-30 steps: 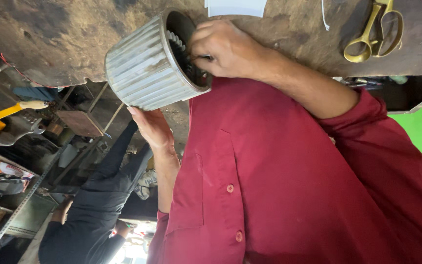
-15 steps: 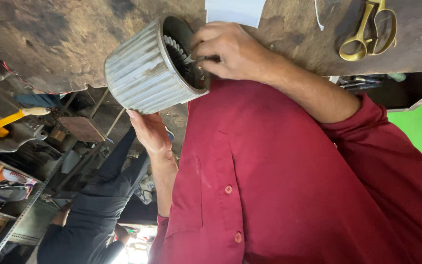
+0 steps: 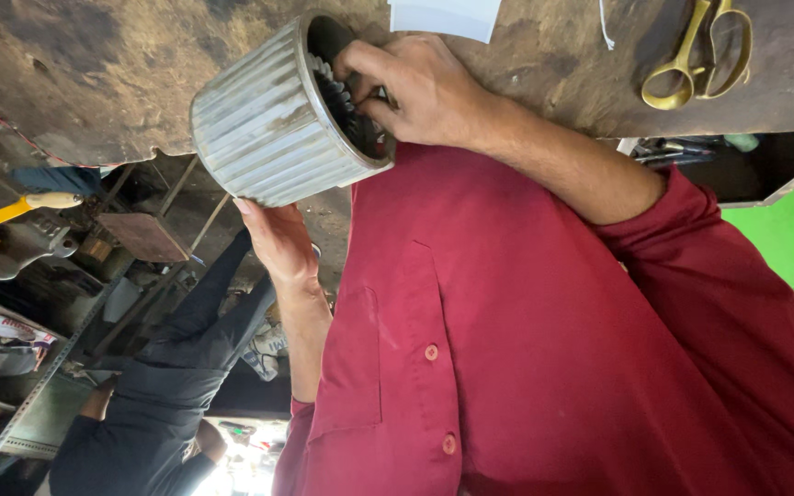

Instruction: The person cuts small rectangular pieces from a white sheet using scissors and inserts them one by one into the slots of a cylindrical motor stator. The person repeatedly picks up pieces, cuts them to size, and places them into the stator's interior slots.

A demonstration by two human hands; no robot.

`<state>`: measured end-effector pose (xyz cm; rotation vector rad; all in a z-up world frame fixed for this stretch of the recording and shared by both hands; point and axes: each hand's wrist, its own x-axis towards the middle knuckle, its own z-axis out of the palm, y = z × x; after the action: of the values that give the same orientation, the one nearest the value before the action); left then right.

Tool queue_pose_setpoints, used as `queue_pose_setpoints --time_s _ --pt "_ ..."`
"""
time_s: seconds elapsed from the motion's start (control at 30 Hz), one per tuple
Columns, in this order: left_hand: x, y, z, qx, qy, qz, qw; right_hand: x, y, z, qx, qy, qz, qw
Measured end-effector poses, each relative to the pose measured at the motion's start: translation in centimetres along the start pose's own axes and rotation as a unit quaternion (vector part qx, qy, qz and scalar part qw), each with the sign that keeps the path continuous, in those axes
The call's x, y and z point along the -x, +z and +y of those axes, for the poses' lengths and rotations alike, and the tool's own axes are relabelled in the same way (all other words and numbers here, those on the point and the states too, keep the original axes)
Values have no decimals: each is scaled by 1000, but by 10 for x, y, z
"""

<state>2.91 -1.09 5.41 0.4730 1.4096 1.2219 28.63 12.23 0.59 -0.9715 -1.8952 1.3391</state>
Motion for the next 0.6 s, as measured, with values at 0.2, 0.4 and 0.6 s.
queue_pose_setpoints --time_s 0.2,0.4,0.6 --pt "-2 2 3 -48 -6 -17 999 16 -32 -36 119 -9 59 991" --pt "-4 8 8 -93 73 -10 993 56 -58 -43 484 -49 59 872" --pt "8 29 34 -309 310 119 891 126 -45 -33 487 -123 -1 865"
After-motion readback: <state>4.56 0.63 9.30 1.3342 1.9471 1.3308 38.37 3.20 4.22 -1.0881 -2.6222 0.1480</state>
